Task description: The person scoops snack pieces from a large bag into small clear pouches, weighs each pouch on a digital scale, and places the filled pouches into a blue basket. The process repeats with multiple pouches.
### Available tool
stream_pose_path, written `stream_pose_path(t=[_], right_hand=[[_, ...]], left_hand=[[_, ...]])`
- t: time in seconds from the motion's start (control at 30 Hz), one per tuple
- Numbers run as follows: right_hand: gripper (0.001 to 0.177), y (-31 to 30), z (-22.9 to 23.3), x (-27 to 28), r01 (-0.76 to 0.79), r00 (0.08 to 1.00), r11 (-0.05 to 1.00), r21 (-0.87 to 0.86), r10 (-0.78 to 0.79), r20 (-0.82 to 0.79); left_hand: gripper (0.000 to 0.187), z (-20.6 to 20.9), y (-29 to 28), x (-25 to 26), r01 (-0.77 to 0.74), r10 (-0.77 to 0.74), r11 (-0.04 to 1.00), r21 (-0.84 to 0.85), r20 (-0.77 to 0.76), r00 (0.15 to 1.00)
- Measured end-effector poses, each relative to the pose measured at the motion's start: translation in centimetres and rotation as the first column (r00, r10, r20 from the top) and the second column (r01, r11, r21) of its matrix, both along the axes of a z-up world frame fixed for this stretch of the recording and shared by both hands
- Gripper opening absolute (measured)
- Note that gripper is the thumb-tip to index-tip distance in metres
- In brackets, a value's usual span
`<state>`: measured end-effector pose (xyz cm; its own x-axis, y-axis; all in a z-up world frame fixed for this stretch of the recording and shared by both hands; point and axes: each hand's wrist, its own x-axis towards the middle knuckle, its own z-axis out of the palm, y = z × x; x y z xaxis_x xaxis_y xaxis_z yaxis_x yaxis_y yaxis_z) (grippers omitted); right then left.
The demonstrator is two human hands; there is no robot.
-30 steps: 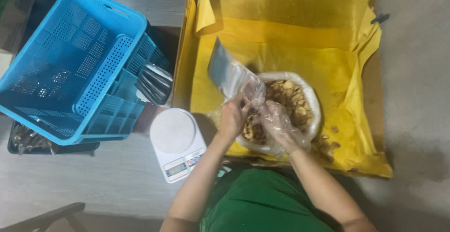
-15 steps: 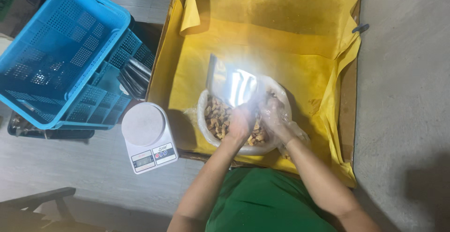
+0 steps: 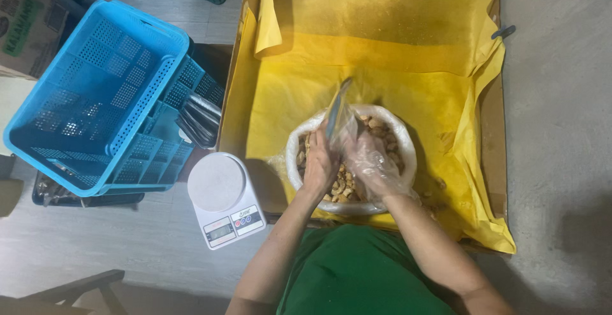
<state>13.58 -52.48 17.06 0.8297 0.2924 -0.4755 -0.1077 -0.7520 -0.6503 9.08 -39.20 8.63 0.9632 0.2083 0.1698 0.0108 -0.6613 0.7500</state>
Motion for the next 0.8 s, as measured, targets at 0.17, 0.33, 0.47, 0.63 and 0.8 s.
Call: stream_pose_path(t=[0.17, 0.33, 0.47, 0.63, 0.8], right_hand=[[0.055, -3.1, 2.4, 0.1, 0.088, 0.987, 0.894, 0.440, -0.021, -0.157], [0.050, -6.6, 3.5, 1.1, 0.386, 0.904, 0.540, 0.748, -0.058, -0.425], [0.044, -5.9, 4.1, 0.5, 0.490, 0.862, 0.506, 0.710, -0.163, -0.479], [0.037, -6.2, 4.9, -0.1, 0.535, 0.842, 0.510, 0.673, -0.261, -0.471], [0.036, -7.9, 4.2, 0.3, 0.554, 0.832, 0.572, 0.605, -0.365, -0.417]], left_hand=[[0.095, -0.2, 8.9, 0.3, 0.149, -0.300, 0.688, -0.710, -0.093, 0.949], [0.075, -4.2, 14.5, 1.9, -0.075, -0.286, 0.374, -0.924, -0.192, 0.939], [0.039, -6.7, 13.2, 2.2, 0.009, -0.076, 0.589, -0.808, -0.044, 0.996], [0.036, -5.6, 13.4, 1.9, -0.152, -0.088, 0.106, -0.983, -0.162, 0.983], [0.033, -5.3, 12.4, 1.5, -0.111, -0.192, -0.047, -0.993, -0.100, 0.976]])
